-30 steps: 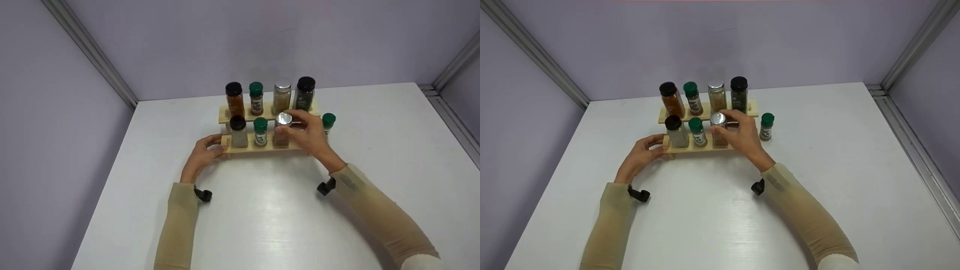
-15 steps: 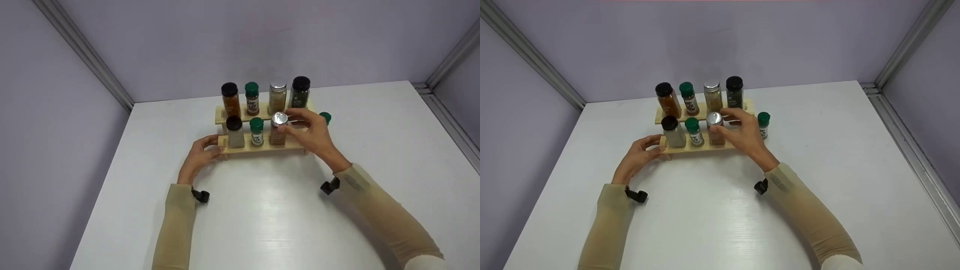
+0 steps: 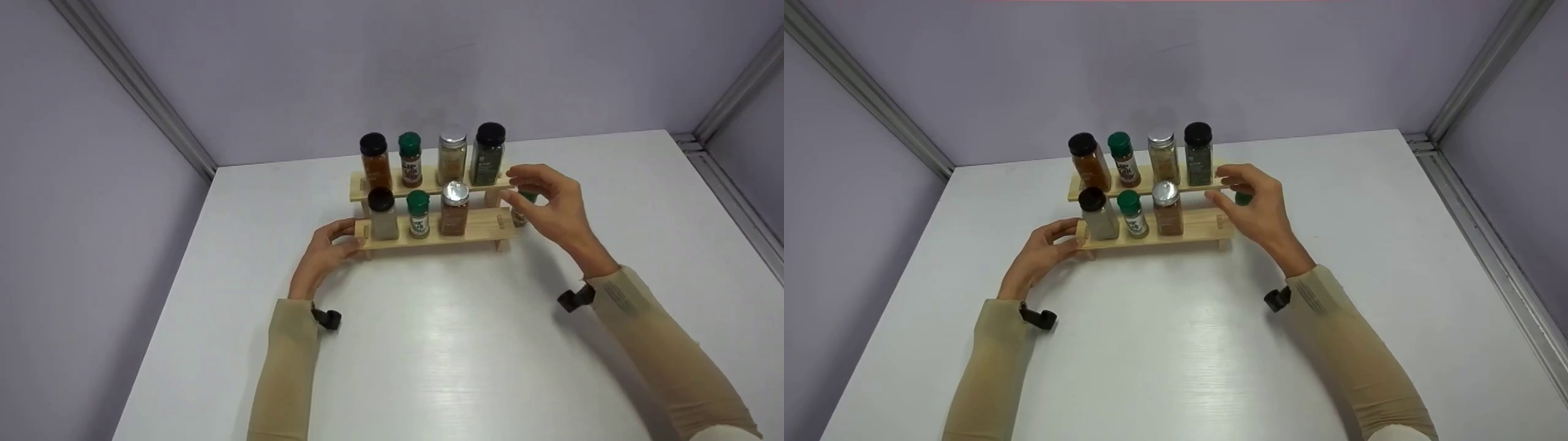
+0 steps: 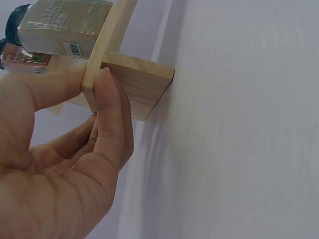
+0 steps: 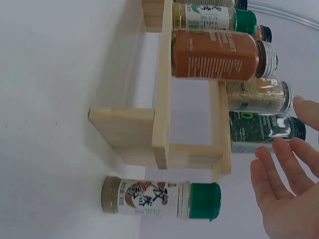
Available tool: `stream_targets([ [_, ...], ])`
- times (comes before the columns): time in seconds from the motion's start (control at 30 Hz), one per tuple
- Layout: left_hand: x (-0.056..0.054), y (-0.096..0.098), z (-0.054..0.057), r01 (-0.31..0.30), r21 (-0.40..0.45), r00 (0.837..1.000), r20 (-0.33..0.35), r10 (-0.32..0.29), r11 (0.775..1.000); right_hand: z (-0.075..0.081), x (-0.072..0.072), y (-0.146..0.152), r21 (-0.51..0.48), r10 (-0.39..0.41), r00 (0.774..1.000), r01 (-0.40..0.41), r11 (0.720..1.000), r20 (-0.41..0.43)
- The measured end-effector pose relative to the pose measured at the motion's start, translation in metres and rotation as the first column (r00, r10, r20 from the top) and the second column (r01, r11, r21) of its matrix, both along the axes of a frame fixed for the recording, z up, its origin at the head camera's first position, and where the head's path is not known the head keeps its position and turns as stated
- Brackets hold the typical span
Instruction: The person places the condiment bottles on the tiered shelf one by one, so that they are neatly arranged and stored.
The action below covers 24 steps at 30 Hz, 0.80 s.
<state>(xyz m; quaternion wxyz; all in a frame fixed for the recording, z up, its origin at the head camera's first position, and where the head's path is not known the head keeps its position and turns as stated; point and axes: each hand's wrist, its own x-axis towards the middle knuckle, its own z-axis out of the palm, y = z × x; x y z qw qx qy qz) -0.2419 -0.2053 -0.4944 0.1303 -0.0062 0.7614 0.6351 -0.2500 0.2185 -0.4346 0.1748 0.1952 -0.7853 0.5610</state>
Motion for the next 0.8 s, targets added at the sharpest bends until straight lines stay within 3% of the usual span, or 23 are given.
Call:
stream_targets([
  [0.27,0.0,-0.001,0.0,0.004,0.045,1.0,0.01,-0.004,0.999,-0.005,-0.002,0.019,0.084,-0.107,0.991,0.114,0.99,-0.085],
  [0.5,-0.002,-0.001,-0.002,0.005,-0.011,1.0,-0.001,-0.005,1.0,-0.002,0.007,0.02,0.139,-0.145,0.987,0.153,0.978,-0.07],
  [0.73,-0.001,0.0,-0.001,0.001,-0.011,1.0,-0.001,-0.001,1.0,-0.038,-0.02,0.039,0.196,-0.142,0.99,0.135,0.971,0.022],
  [0.8,-0.001,0.001,-0.001,-0.003,-0.003,1.0,0.002,0.003,1.0,-0.041,-0.021,0.04,0.201,-0.14,0.988,0.126,0.972,0.061],
])
